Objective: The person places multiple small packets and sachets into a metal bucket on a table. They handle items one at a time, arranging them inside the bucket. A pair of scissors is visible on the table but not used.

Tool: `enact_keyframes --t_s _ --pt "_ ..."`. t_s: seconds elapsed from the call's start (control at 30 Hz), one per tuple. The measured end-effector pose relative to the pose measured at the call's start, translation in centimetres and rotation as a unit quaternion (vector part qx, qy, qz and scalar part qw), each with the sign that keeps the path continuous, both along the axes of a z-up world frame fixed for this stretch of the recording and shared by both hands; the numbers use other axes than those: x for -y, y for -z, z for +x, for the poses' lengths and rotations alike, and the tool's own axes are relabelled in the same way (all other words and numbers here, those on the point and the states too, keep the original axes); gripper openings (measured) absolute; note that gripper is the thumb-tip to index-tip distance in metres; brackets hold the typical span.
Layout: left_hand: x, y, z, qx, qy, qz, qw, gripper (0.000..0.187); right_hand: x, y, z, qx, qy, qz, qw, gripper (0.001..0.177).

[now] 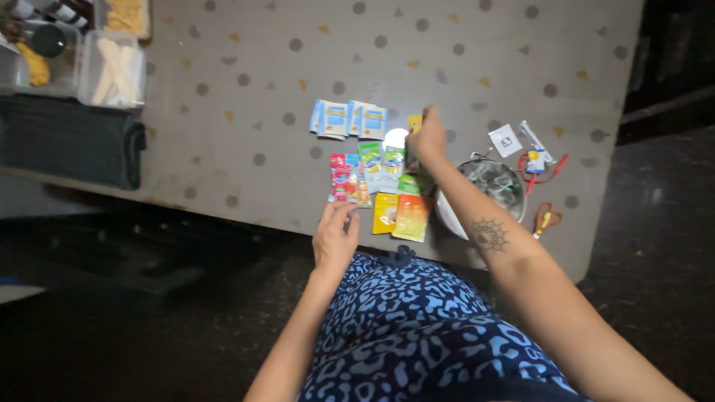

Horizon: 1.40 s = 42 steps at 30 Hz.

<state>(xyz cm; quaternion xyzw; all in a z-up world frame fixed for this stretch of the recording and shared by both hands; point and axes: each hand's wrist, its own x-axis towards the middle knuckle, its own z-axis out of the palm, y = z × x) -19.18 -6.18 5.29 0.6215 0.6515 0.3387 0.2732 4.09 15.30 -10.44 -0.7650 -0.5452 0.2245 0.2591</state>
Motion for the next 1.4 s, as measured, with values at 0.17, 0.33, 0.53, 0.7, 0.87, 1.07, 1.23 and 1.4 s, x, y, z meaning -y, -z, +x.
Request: enact_keyframes --t_s 0.17,0.33,0.53,0.7,0.87,1.07,1.23,1.4 --pt "-1.3 1.4 -4.2 -0.008 0.013 -0.025 1.000 0.023 1.2 -0.4 -0.3 0.015 -0.009 0.182 0.983 0.049" --pt "-7.8 7.2 -6.3 -0.023 -0.012 -0.066 0.997 0.040 0.5 0.0 -3.0 -0.142 -0.002 0.061 0.988 0.042" --pt "-21.2 13.5 -8.0 -0.048 -0.102 -0.094 0.989 0.084 -2.5 2.6 -5.6 -0.084 0.016 0.013 0.996 0.057" --pt "-25.2 16.1 -7.1 -0.001 -0.013 -0.184 0.983 0.090 -3.1 4.5 -9.4 -0.137 -0.010 0.030 0.990 0.052" --pt "-25.8 17.4 -5.5 -0.003 0.003 -0.096 0.995 0.086 -2.6 4.5 -12.0 -0.183 -0.015 0.026 0.983 0.056" --pt "-24.7 16.2 -5.4 0.193 0.030 -0.140 0.971 0.060 -1.5 1.1 -11.9 -0.311 0.013 -0.004 0.950 0.060" --pt "-23.5 12.8 -5.7 0.364 0.043 -0.153 0.918 0.047 0.4 -5.0 -11.6 -0.454 0.019 -0.017 0.891 0.055" --pt "-20.5 8.1 -5.0 0.549 0.063 -0.297 0.779 0.038 4.8 -11.3 -9.5 -0.464 -0.001 0.020 0.886 0.050"
